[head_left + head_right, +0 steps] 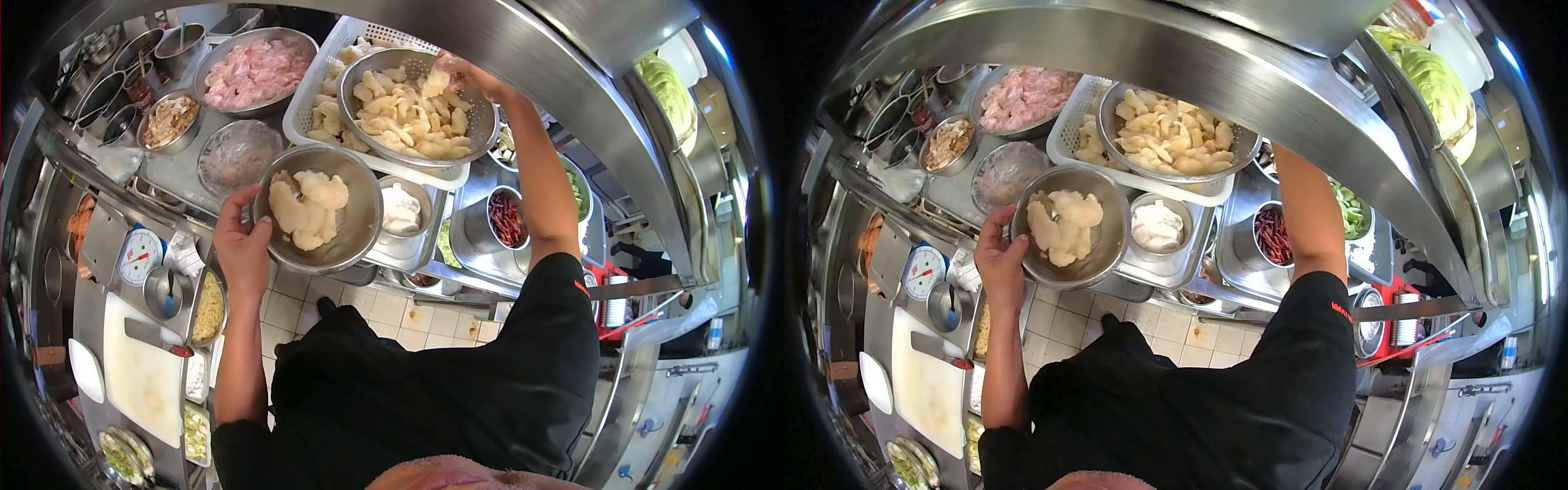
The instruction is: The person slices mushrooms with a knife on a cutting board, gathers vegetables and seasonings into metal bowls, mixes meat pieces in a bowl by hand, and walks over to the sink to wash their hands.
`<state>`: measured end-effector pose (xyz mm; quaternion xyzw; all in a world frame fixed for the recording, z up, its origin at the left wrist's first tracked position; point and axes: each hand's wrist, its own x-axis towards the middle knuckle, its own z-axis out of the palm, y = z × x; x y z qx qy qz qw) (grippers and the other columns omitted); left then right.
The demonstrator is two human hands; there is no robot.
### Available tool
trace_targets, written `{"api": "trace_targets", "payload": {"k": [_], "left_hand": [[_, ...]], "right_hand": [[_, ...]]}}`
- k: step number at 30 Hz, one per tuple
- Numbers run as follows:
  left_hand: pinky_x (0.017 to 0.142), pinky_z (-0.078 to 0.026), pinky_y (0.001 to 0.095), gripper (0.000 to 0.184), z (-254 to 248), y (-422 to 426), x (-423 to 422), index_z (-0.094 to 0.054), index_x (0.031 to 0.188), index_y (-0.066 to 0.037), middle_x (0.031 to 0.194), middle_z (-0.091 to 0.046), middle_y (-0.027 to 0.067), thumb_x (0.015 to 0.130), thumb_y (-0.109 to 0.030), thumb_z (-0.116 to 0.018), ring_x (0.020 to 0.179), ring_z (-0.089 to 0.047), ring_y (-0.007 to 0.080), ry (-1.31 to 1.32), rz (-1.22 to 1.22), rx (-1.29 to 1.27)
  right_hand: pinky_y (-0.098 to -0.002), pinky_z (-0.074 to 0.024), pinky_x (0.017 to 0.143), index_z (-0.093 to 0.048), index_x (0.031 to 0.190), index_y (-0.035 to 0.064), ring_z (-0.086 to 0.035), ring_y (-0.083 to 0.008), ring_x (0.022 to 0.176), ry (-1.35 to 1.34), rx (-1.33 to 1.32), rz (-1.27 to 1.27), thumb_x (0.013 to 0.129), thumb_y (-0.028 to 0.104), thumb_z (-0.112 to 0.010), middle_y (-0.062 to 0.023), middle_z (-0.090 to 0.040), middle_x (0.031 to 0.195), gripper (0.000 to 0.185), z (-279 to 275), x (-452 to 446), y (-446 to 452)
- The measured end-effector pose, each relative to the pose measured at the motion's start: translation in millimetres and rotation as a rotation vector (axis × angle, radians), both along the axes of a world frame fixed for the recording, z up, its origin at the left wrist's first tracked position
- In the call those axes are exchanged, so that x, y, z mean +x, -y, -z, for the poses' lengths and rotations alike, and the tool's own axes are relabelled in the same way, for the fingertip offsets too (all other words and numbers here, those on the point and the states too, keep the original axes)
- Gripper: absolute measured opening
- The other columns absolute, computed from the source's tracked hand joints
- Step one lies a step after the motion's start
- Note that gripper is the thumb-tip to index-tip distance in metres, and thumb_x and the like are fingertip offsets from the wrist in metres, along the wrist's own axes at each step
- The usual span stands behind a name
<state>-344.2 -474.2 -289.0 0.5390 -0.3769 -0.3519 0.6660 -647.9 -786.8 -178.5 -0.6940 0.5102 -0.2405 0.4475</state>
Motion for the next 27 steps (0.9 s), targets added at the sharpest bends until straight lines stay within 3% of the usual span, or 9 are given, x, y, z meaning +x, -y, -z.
{"api": "trace_targets", "payload": {"k": [2, 5, 8, 15, 19, 20, 23, 24, 27], "left_hand": [[0.092, -0.04, 0.025, 0.045, -1, 2, -2, -0.054, 0.12, 0.001, 0.119, -0.055, 0.009, 0.076, 0.008, -0.053, 0.11, -0.052, 0.0149, 0.004, 0.008, 0.022], [0.087, -0.041, 0.0239, 0.046, 5, 3, -4, -0.05, 0.122, 0.0, 0.113, -0.054, 0.0076, 0.077, 0.007, -0.055, 0.102, -0.053, 0.0126, 0.023, -0.041, 0.07], [0.079, -0.041, 0.0203, 0.048, 15, 6, -6, -0.046, 0.123, 0.0, 0.102, -0.054, 0.0046, 0.077, 0.007, -0.057, 0.089, -0.051, 0.0092, 0.095, -0.071, 0.069], [0.077, -0.044, 0.0207, 0.054, 18, 0, -8, -0.041, 0.128, 0.004, 0.096, -0.057, 0.0048, 0.077, 0.009, -0.056, 0.083, -0.055, 0.0085, -0.066, -0.07, 0.072], [0.07, -0.044, 0.0194, 0.05, 15, -1, -10, -0.044, 0.125, 0.006, 0.088, -0.058, 0.0028, 0.077, 0.006, -0.057, 0.077, -0.054, 0.0065, -0.126, -0.073, 0.0], [0.066, -0.043, 0.0183, 0.048, 16, -1, -12, -0.045, 0.123, 0.006, 0.084, -0.057, 0.0013, 0.077, 0.004, -0.058, 0.072, -0.053, 0.0051, -0.127, -0.094, -0.013], [0.066, -0.043, 0.0183, 0.048, 17, -2, -15, -0.045, 0.124, 0.006, 0.085, -0.057, 0.0015, 0.078, 0.004, -0.058, 0.073, -0.052, 0.0051, -0.16, -0.1, -0.006], [0.066, -0.043, 0.0184, 0.048, 17, -2, -15, -0.044, 0.124, 0.006, 0.085, -0.057, 0.0016, 0.078, 0.004, -0.058, 0.073, -0.053, 0.0053, -0.178, -0.103, -0.019], [0.067, -0.043, 0.0187, 0.048, 18, -2, -16, -0.044, 0.124, 0.006, 0.088, -0.058, 0.0023, 0.078, 0.004, -0.058, 0.075, -0.053, 0.0057, -0.198, -0.111, -0.031]], "right_hand": [[-0.0254, -0.0486, 0.07, -0.061, 0.109, 0.0051, -0.058, -0.0086, 0.082, 0.141, 0.103, -0.159, 0.084, 0.028, -0.07, 0.0001, -0.062, 0.096, 0.035, 3, 3, -3], [-0.0231, -0.0484, 0.056, -0.062, 0.11, 0.0005, -0.058, -0.008, 0.078, 0.081, -0.173, -0.188, 0.082, 0.014, -0.07, -0.0028, -0.061, 0.094, 0.032, -24, 46, -72], [-0.0234, -0.0487, 0.055, -0.062, 0.11, -0.0002, -0.058, -0.0089, 0.078, 0.01, -0.229, -0.344, 0.079, 0.012, -0.071, -0.003, -0.062, 0.094, 0.034, -33, 76, -113], [-0.0242, -0.0512, 0.073, -0.059, 0.116, 0.0033, -0.059, -0.0104, 0.086, -0.001, -0.111, -0.652, 0.077, 0.009, -0.072, -0.0032, -0.062, 0.096, 0.041, -16, 113, -162], [-0.0307, -0.049, 0.082, -0.058, 0.117, 0.0041, -0.06, -0.0171, 0.089, -0.129, -0.299, -0.732, 0.075, 0.007, -0.073, -0.0068, -0.064, 0.095, 0.045, 16, 130, -171], [-0.0351, -0.0476, 0.087, -0.056, 0.12, 0.0036, -0.061, -0.0256, 0.096, -0.264, -0.253, -0.703, 0.073, 0.007, -0.075, -0.0128, -0.061, 0.108, 0.051, 16, 133, -179], [-0.0382, -0.0472, 0.088, -0.055, 0.122, 0.0042, -0.056, -0.0324, 0.107, -0.316, -0.547, -0.651, 0.071, 0.011, -0.078, -0.0168, -0.052, 0.122, 0.056, 25, 134, -193], [-0.0409, -0.0459, 0.091, -0.056, 0.12, 0.0011, -0.054, -0.0392, 0.109, -0.259, -0.639, -0.697, 0.069, 0.017, -0.079, -0.0223, -0.05, 0.12, 0.059, 29, 133, -191], [-0.0422, -0.0454, 0.091, -0.055, 0.122, 0.001, -0.052, -0.0401, 0.111, -0.16, -0.699, -0.693, 0.068, 0.016, -0.079, -0.0207, -0.052, 0.118, 0.061, 38, 134, -190]]}}
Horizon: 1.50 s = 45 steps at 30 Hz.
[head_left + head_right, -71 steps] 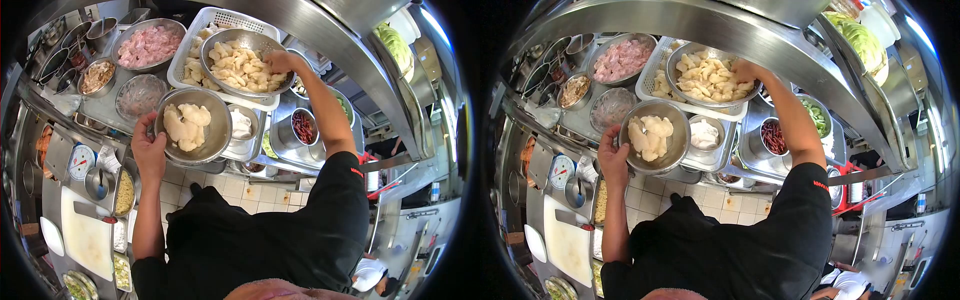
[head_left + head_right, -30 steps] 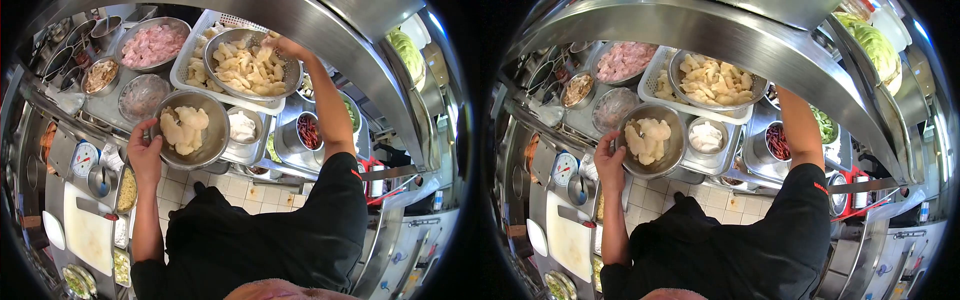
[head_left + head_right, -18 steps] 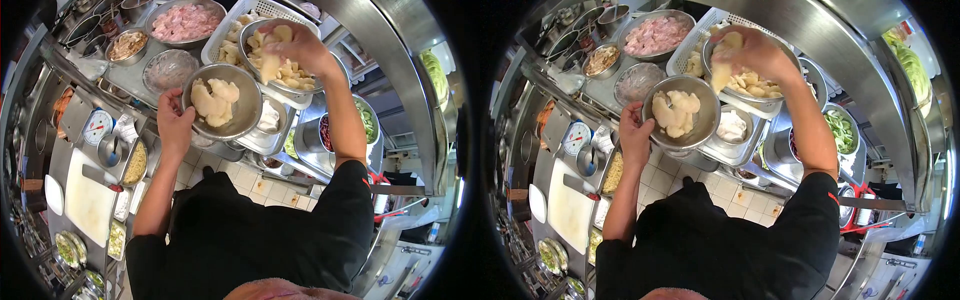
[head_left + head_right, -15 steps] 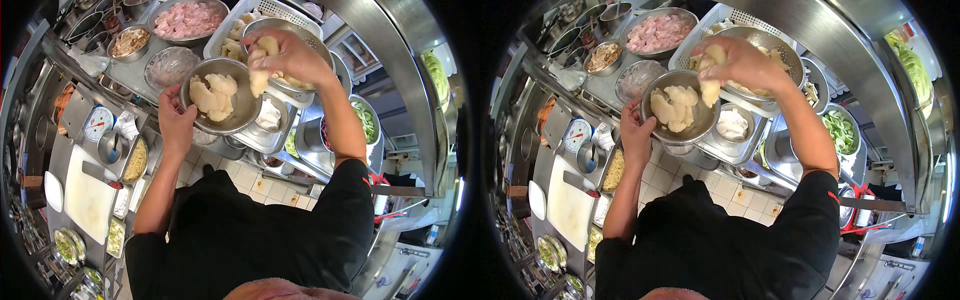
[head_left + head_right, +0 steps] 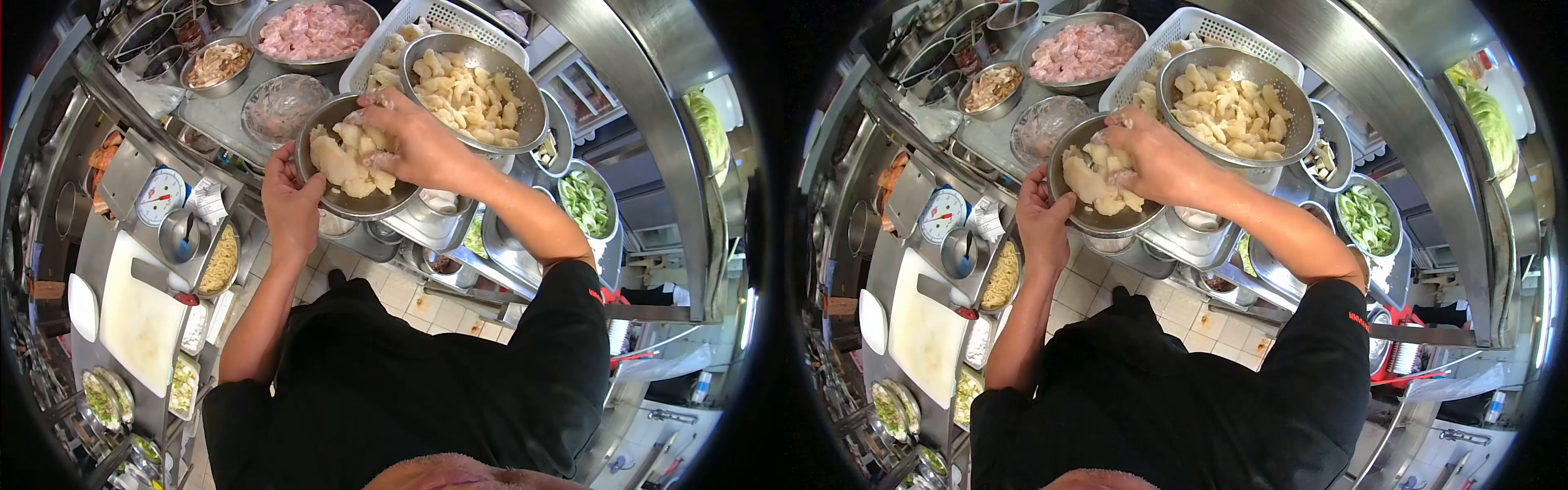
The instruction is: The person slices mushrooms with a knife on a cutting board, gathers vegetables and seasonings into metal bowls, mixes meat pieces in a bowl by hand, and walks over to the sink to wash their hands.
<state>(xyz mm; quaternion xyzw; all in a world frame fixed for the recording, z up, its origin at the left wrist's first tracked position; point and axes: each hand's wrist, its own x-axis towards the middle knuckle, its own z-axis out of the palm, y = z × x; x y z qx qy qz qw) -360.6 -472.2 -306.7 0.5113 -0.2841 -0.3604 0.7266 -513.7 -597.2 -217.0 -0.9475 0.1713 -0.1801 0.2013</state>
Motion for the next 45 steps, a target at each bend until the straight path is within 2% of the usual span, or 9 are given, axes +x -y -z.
{"api": "trace_targets", "payload": {"k": [6, 7, 14, 22, 31, 34, 37, 42, 45], "left_hand": [[0.07, -0.045, 0.0199, 0.046, -6, -3, -8, -0.044, 0.123, 0.006, 0.092, -0.061, 0.0053, 0.079, 0.005, -0.058, 0.079, -0.056, 0.007, 0.113, 0.021, -0.01], [0.07, -0.045, 0.0201, 0.045, -6, -3, -8, -0.044, 0.122, 0.006, 0.092, -0.061, 0.0057, 0.079, 0.005, -0.057, 0.08, -0.057, 0.0071, 0.108, 0.034, -0.013], [0.071, -0.046, 0.021, 0.044, -14, -5, -7, -0.045, 0.122, 0.006, 0.092, -0.062, 0.0066, 0.079, 0.006, -0.055, 0.08, -0.058, 0.0078, 0.021, 0.073, 0.039], [0.084, -0.045, 0.0227, 0.051, -1, -4, -2, -0.04, 0.128, 0.007, 0.102, -0.061, 0.0085, 0.078, 0.008, -0.054, 0.093, -0.058, 0.0105, -0.001, 0.101, 0.009], [0.085, -0.044, 0.0228, 0.052, -1, -4, -7, -0.04, 0.128, 0.007, 0.104, -0.059, 0.0083, 0.078, 0.008, -0.054, 0.093, -0.057, 0.0109, 0.02, 0.112, -0.06], [0.084, -0.044, 0.0227, 0.052, -3, -4, -8, -0.041, 0.128, 0.007, 0.104, -0.059, 0.0081, 0.078, 0.008, -0.055, 0.093, -0.057, 0.0109, 0.001, 0.106, -0.082], [0.085, -0.045, 0.0234, 0.052, -2, -5, -9, -0.041, 0.128, 0.006, 0.105, -0.06, 0.0088, 0.078, 0.009, -0.054, 0.094, -0.058, 0.0119, -0.014, 0.098, -0.039], [0.08, -0.049, 0.0243, 0.047, 1, -5, -16, -0.044, 0.124, 0.005, 0.099, -0.063, 0.0078, 0.078, 0.01, -0.053, 0.088, -0.061, 0.0111, -0.148, 0.063, -0.059], [0.081, -0.049, 0.0244, 0.047, -2, -7, -14, -0.045, 0.124, 0.005, 0.098, -0.064, 0.008, 0.077, 0.012, -0.054, 0.088, -0.061, 0.012, -0.176, 0.063, -0.055]], "right_hand": [[-0.0427, -0.0473, 0.086, -0.06, 0.118, 0.007, -0.053, -0.0355, 0.109, -0.171, -0.22, 0.051, 0.068, 0.019, -0.074, -0.0154, -0.054, 0.111, 0.053, 4, 12, -27], [-0.0431, -0.049, 0.079, -0.063, 0.109, 0.0106, -0.057, -0.033, 0.099, -0.181, -0.235, 0.098, 0.067, 0.018, -0.07, -0.0135, -0.055, 0.104, 0.043, 4, 15, -26], [-0.042, -0.049, 0.07, -0.063, 0.09, 0.0065, -0.059, -0.0347, 0.085, 0.009, -0.007, 0.097, 0.067, 0.006, -0.066, -0.0146, -0.057, 0.094, 0.024, -6, -9, 0], [-0.0307, -0.047, 0.075, -0.061, 0.089, -0.0008, -0.058, -0.0182, 0.079, 0.152, 0.334, 0.294, 0.068, 0.009, -0.068, -0.0078, -0.059, 0.084, 0.024, -20, -28, 17], [-0.023, -0.0459, 0.055, -0.061, 0.087, 0.0008, -0.055, -0.0074, 0.06, 0.059, 0.652, 0.233, 0.077, 0.004, -0.062, 0.0009, -0.055, 0.073, 0.01, -45, -30, 24], [-0.0222, -0.0476, 0.06, -0.063, 0.093, 0.0004, -0.058, -0.0078, 0.065, -0.017, 0.737, 0.178, 0.08, 0.004, -0.062, 0.0014, -0.056, 0.076, 0.014, -51, -30, 22], [-0.0246, -0.0497, 0.069, -0.064, 0.1, 0.0006, -0.061, -0.0114, 0.079, -0.063, 0.439, 0.169, 0.079, 0.004, -0.066, -0.002, -0.06, 0.089, 0.021, -41, -28, 19], [-0.0354, -0.0486, 0.086, -0.063, 0.107, 0.0017, -0.059, -0.0264, 0.099, 0.107, 0.049, 0.003, 0.077, 0.008, -0.071, -0.0119, -0.058, 0.112, 0.032, -6, -18, -4], [-0.0395, -0.0459, 0.093, -0.065, 0.107, 0.0045, -0.058, -0.034, 0.105, 0.143, 0.108, -0.091, 0.076, 0.01, -0.067, -0.0184, -0.061, 0.111, 0.032, 4, -18, -20]]}}
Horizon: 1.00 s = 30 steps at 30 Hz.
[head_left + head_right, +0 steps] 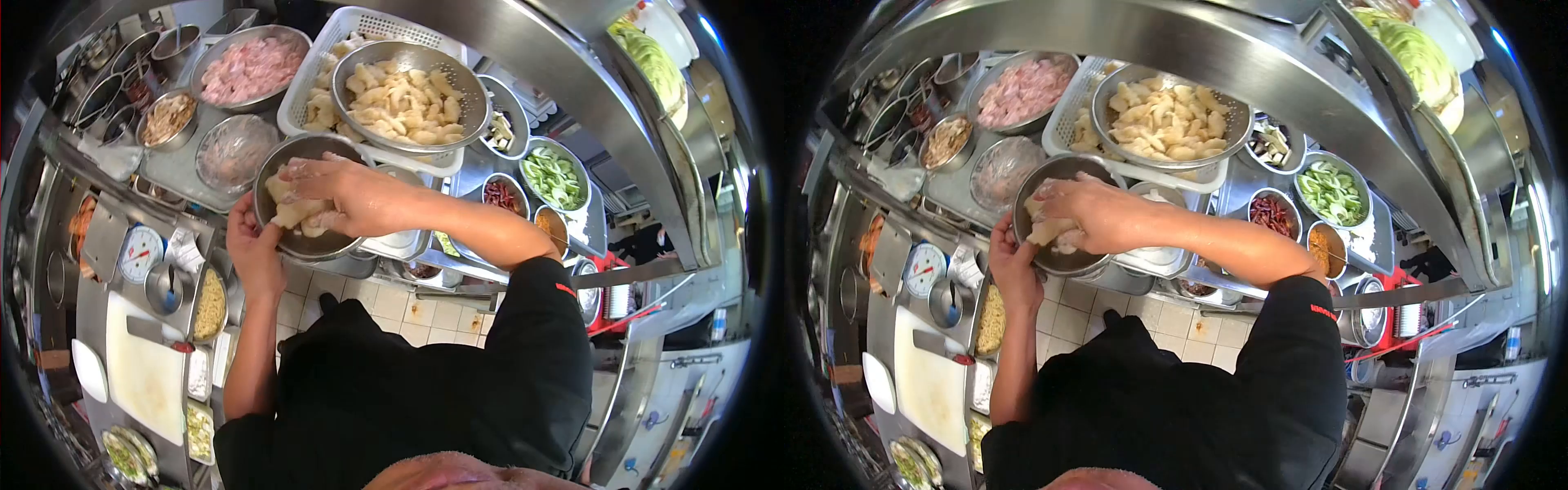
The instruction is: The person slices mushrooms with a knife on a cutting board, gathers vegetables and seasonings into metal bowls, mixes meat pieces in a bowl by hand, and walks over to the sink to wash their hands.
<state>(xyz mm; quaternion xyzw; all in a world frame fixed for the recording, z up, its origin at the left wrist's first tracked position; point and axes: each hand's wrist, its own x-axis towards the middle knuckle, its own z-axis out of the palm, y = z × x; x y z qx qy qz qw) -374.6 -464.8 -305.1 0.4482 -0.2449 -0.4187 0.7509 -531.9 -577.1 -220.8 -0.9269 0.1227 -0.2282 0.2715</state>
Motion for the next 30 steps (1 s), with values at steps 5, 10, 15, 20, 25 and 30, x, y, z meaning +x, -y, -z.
{"api": "trace_targets", "payload": {"k": [5, 10, 15, 20, 25, 30], "left_hand": [[0.081, -0.049, 0.024, 0.049, 1, -1, 6, -0.045, 0.124, 0.006, 0.099, -0.063, 0.0079, 0.077, 0.012, -0.055, 0.087, -0.061, 0.0119, 0.019, -0.024, 0.017], [0.081, -0.049, 0.0244, 0.05, 0, 0, 6, -0.045, 0.125, 0.006, 0.099, -0.063, 0.008, 0.077, 0.013, -0.055, 0.087, -0.06, 0.0114, 0.04, -0.043, 0.03], [0.08, -0.049, 0.0237, 0.049, 2, -1, 7, -0.046, 0.124, 0.006, 0.096, -0.063, 0.0071, 0.077, 0.012, -0.056, 0.085, -0.06, 0.0105, 0.044, -0.039, 0.028], [0.083, -0.049, 0.0251, 0.048, 0, -6, 12, -0.046, 0.124, 0.006, 0.098, -0.063, 0.0077, 0.077, 0.014, -0.052, 0.087, -0.061, 0.0116, 0.07, -0.03, 0.024], [0.083, -0.049, 0.0249, 0.047, 9, -6, 18, -0.046, 0.123, 0.005, 0.098, -0.063, 0.0074, 0.077, 0.014, -0.053, 0.087, -0.06, 0.0113, 0.067, -0.035, 0.026], [0.085, -0.049, 0.0254, 0.047, 5, -5, 17, -0.046, 0.123, 0.005, 0.102, -0.063, 0.0082, 0.078, 0.014, -0.054, 0.091, -0.061, 0.0121, 0.072, -0.028, 0.032]], "right_hand": [[-0.0391, -0.0448, 0.095, -0.064, 0.114, 0.0048, -0.057, -0.0329, 0.112, -0.174, 0.03, 0.306, 0.079, 0.018, -0.066, -0.015, -0.063, 0.115, 0.037, -29, -27, 64], [-0.0393, -0.0445, 0.094, -0.056, 0.124, 0.0097, -0.057, -0.0351, 0.108, -0.695, -0.024, 0.2, 0.074, 0.03, -0.07, -0.0183, -0.055, 0.125, 0.057, 9, -72, 134], [-0.0403, -0.0462, 0.09, -0.057, 0.122, 0.0091, -0.058, -0.0344, 0.107, -0.744, -0.088, 0.366, 0.071, 0.024, -0.07, -0.0196, -0.051, 0.129, 0.056, 1, -61, 117], [-0.0332, -0.0494, 0.082, -0.066, 0.104, 0.0045, -0.063, -0.0258, 0.089, -0.517, -0.082, 0.304, 0.07, 0.015, -0.071, -0.0162, -0.067, 0.102, 0.035, -9, -87, 161], [-0.0296, -0.0497, 0.082, -0.07, 0.099, 0.0038, -0.063, -0.0172, 0.086, -0.465, 0.128, 0.388, 0.072, 0.008, -0.07, -0.01, -0.07, 0.094, 0.027, -32, -122, 199], [-0.0333, -0.0488, 0.088, -0.069, 0.104, 0.0034, -0.063, -0.0226, 0.094, -0.453, 0.003, 0.426, 0.073, 0.007, -0.069, -0.0126, -0.068, 0.102, 0.032, -32, -109, 177]]}}
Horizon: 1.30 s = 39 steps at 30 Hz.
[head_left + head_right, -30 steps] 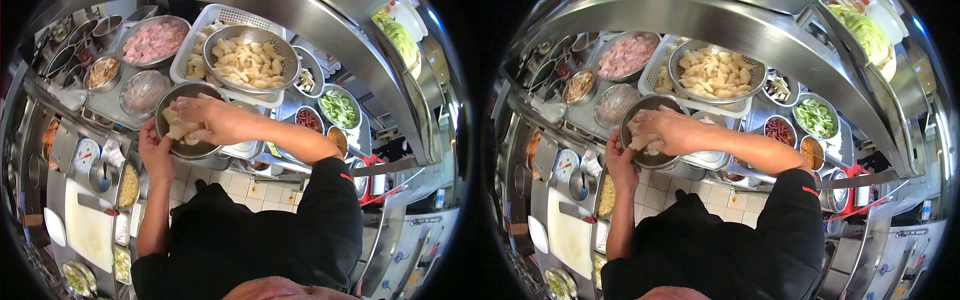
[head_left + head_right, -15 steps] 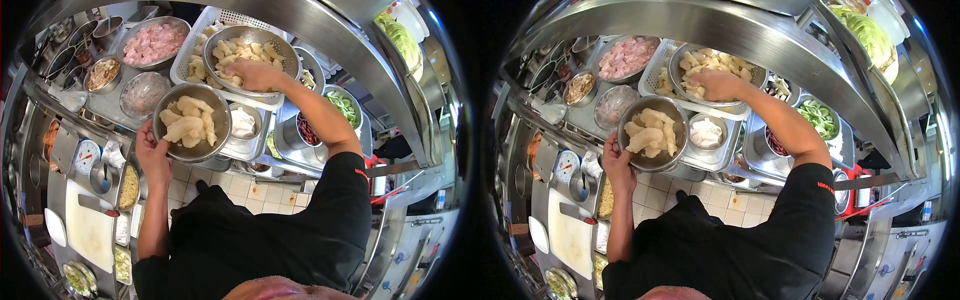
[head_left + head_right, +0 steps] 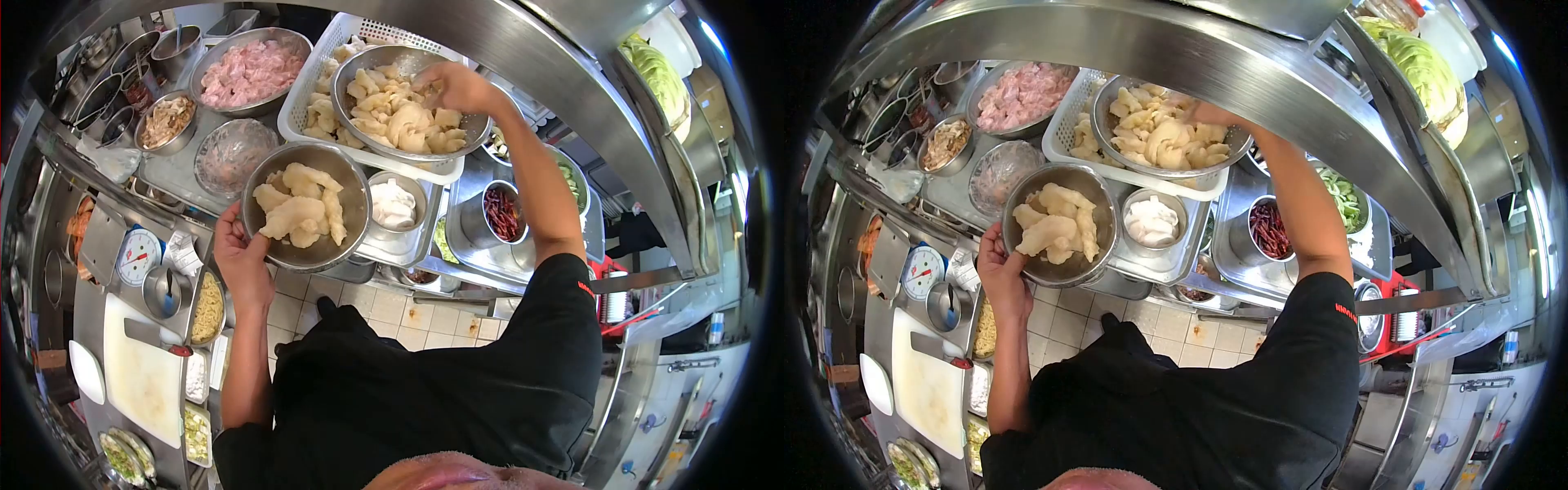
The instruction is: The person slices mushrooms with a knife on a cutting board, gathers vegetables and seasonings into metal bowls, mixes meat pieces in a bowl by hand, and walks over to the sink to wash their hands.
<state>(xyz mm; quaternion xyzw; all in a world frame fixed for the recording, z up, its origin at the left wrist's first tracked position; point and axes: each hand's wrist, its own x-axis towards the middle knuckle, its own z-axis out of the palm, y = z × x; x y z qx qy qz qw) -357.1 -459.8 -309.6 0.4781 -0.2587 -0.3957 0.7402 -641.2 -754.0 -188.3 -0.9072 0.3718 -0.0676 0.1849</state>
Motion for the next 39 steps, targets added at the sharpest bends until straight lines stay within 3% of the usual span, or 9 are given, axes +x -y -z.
{"api": "trace_targets", "payload": {"k": [2, 5, 10, 14, 22, 27, 32, 36, 39], "left_hand": [[0.085, -0.049, 0.0257, 0.047, 0, 1, 0, -0.046, 0.123, 0.005, 0.104, -0.063, 0.0088, 0.078, 0.014, -0.055, 0.093, -0.061, 0.0127, 0.012, 0.015, -0.003], [0.087, -0.048, 0.026, 0.049, -7, 4, -5, -0.045, 0.124, 0.006, 0.106, -0.063, 0.0094, 0.077, 0.014, -0.054, 0.094, -0.061, 0.0132, -0.01, 0.015, 0.013], [0.087, -0.048, 0.0259, 0.051, -6, 4, -2, -0.044, 0.126, 0.006, 0.105, -0.063, 0.0098, 0.076, 0.014, -0.053, 0.094, -0.061, 0.0131, -0.015, 0.034, 0.004], [0.086, -0.048, 0.026, 0.051, -5, 5, -2, -0.044, 0.126, 0.007, 0.103, -0.063, 0.0089, 0.076, 0.014, -0.053, 0.091, -0.061, 0.0127, 0.003, 0.035, 0.015], [0.085, -0.048, 0.0252, 0.049, -4, 8, 1, -0.045, 0.125, 0.006, 0.101, -0.062, 0.0077, 0.077, 0.012, -0.056, 0.09, -0.06, 0.0122, 0.017, 0.031, -0.019], [0.084, -0.048, 0.0247, 0.05, -6, 11, 1, -0.045, 0.125, 0.006, 0.102, -0.062, 0.0079, 0.077, 0.011, -0.055, 0.09, -0.06, 0.0125, 0.034, 0.054, 0.008], [0.076, -0.047, 0.0211, 0.05, -11, 17, -10, -0.046, 0.124, 0.005, 0.095, -0.06, 0.0047, 0.075, 0.01, -0.054, 0.083, -0.057, 0.0094, -0.013, 0.062, 0.002], [0.076, -0.046, 0.0207, 0.055, -6, 17, -11, -0.044, 0.126, 0.005, 0.094, -0.059, 0.005, 0.072, 0.011, -0.053, 0.082, -0.057, 0.0092, 0.029, 0.073, 0.055], [0.076, -0.046, 0.0206, 0.054, -6, 16, -13, -0.044, 0.125, 0.005, 0.093, -0.06, 0.0048, 0.073, 0.012, -0.053, 0.081, -0.058, 0.0091, 0.019, 0.068, 0.028]], "right_hand": [[-0.0354, -0.0481, 0.091, -0.068, 0.106, 0.0036, -0.062, -0.0278, 0.099, 0.023, -0.158, -0.239, 0.073, 0.009, -0.067, -0.0145, -0.066, 0.106, 0.033, 12, 21, -27], [-0.0402, -0.0501, 0.087, -0.065, 0.113, 0.0044, -0.065, -0.0312, 0.095, -0.368, -0.167, -0.165, 0.075, 0.017, -0.063, -0.0172, -0.068, 0.102, 0.04, 30, 41, -44], [-0.0379, -0.0471, 0.092, -0.063, 0.11, 0.0034, -0.061, -0.0289, 0.099, -0.057, 0.0, 0.154, 0.071, 0.007, -0.06, -0.0167, -0.064, 0.107, 0.039, -1, 31, -34], [-0.0377, -0.0462, 0.092, -0.061, 0.116, 0.0037, -0.06, -0.0304, 0.1, -0.154, 0.07, -0.494, 0.067, -0.003, -0.062, -0.017, -0.056, 0.124, 0.05, 21, 20, -34], [-0.033, -0.0526, 0.075, -0.064, 0.112, 0.0025, -0.065, -0.0208, 0.082, -0.116, 0.092, 0.025, 0.077, 0.004, -0.064, -0.0092, -0.068, 0.096, 0.035, 19, -18, -2], [-0.0284, -0.0551, 0.069, -0.063, 0.106, -0.0021, -0.066, -0.0136, 0.076, 0.668, 0.794, 0.246, 0.082, 0.005, -0.064, -0.0062, -0.067, 0.091, 0.024, -11, -17, -25], [-0.0319, -0.057, 0.072, -0.061, 0.101, -0.0011, -0.066, -0.0146, 0.077, 0.937, 0.977, 0.357, 0.082, 0.0, -0.062, -0.0065, -0.066, 0.09, 0.019, -13, 11, -53], [-0.0266, -0.0535, 0.067, -0.062, 0.1, 0.0001, -0.064, -0.0162, 0.08, 0.967, 0.998, 0.117, 0.077, -0.001, -0.065, -0.0066, -0.063, 0.09, 0.023, -12, 54, -93], [-0.0323, -0.0531, 0.07, -0.063, 0.095, -0.0003, -0.065, -0.0215, 0.08, 0.569, 0.577, 0.03, 0.072, -0.001, -0.066, -0.0094, -0.065, 0.088, 0.023, -3, 86, -135]]}}
